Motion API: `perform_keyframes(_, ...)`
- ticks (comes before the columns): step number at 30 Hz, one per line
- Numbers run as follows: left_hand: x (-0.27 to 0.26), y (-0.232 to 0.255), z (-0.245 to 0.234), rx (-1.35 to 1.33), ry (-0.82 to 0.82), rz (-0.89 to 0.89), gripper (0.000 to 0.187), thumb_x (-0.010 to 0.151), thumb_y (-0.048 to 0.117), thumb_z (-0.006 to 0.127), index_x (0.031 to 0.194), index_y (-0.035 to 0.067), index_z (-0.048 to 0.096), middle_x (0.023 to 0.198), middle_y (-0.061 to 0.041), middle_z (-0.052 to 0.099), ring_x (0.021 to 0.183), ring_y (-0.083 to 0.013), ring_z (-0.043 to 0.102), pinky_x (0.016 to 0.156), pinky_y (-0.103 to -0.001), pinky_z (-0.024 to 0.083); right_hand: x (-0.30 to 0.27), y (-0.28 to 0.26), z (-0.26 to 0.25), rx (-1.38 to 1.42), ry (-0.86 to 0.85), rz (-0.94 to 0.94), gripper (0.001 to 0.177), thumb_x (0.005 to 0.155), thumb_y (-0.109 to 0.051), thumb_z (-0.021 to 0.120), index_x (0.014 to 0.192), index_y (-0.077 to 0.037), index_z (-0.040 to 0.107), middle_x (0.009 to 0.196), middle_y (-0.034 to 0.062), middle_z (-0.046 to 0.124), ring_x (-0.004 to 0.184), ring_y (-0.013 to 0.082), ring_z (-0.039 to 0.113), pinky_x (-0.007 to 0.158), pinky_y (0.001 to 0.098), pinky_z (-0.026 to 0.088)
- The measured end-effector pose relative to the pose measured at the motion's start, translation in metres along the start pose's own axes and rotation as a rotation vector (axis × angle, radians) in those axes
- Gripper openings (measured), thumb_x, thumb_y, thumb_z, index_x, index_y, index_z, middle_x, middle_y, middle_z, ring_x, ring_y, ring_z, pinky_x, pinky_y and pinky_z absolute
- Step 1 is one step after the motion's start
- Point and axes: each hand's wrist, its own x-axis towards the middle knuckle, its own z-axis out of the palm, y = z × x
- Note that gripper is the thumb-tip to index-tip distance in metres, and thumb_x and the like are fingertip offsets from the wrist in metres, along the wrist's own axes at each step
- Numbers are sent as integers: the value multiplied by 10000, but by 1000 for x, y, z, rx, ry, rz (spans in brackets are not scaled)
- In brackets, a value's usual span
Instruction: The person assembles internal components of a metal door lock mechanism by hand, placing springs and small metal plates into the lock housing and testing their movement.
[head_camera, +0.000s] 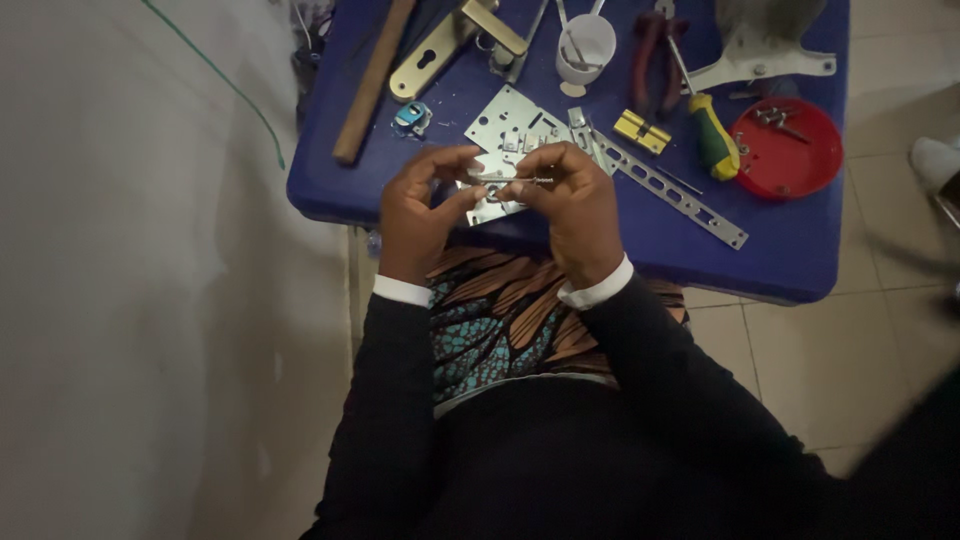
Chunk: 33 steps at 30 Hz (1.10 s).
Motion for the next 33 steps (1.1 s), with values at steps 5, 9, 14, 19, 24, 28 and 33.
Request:
perform_keyframes(5, 11, 0, 3, -210, 19, -103, 301, 911, 33, 747, 1207, 12, 698, 1096, -88, 741, 995, -148, 718, 898, -272, 614, 4, 1, -3, 128, -70, 52, 181, 897, 95, 700, 1026, -4, 619, 1020, 106, 666, 970, 226, 721, 910, 352, 625)
perform_keyframes(9, 41, -3, -9, -13, 27, -58, 273, 910, 58, 743, 1178, 11, 729, 1071, -78, 759, 964, -139, 719, 876, -273, 591, 0, -18, -4, -111, -23, 16, 229, 848, 20, 721, 1050, -52, 641, 1113, 67, 673, 1060, 189, 669, 942, 333, 606)
perform_keyframes(14, 58, -8, -21, 369, 4, -1, 233, 862, 97, 766, 1083, 23, 776, 1051, -88, 787, 990, -156, 747, 905, -295, 573, 2, -33, -27, -238, 61, -70, 204, 875, -21, 706, 1067, -76, 670, 1194, 58, 674, 1107, 161, 648, 1017, 322, 581)
perform_keyframes(19, 51, -20, -17, 435, 3, -34, 234, 824, 112, 773, 1049, 52, 782, 1020, -81, 793, 958, -184, 746, 967, -358, 535, 1, -24, -46, -93, 45, -77, 225, 884, 4, 724, 1094, -51, 668, 1187, 54, 654, 1133, 151, 599, 1012, 302, 502)
perform_keyframes(24, 50, -30, -18, 599, 25, 51, 163, 829, 129, 796, 982, 74, 808, 973, -67, 801, 894, -223, 741, 1203, -527, 260, 2, -20, -50, -105, 33, -88, 215, 888, 9, 722, 1090, -44, 671, 1188, 56, 651, 1145, 148, 594, 1031, 296, 481)
perform_keyframes(28, 46, -39, -20, 617, 33, 89, 159, 842, 142, 792, 992, 91, 806, 1000, -67, 790, 1012, -250, 713, 1207, -539, 250, 2, -24, -48, -114, 51, -56, 194, 897, 7, 706, 1080, -42, 668, 1181, 48, 648, 1123, 134, 590, 991, 284, 492)
perform_keyframes(33, 42, -45, -22, 596, 52, 73, 193, 862, 187, 781, 1040, 115, 796, 1075, -67, 768, 1178, -285, 640, 1074, -433, 448, 3, -25, -49, -123, 47, -44, 193, 903, 15, 696, 1085, -38, 662, 1167, 51, 646, 1104, 134, 594, 990, 280, 498)
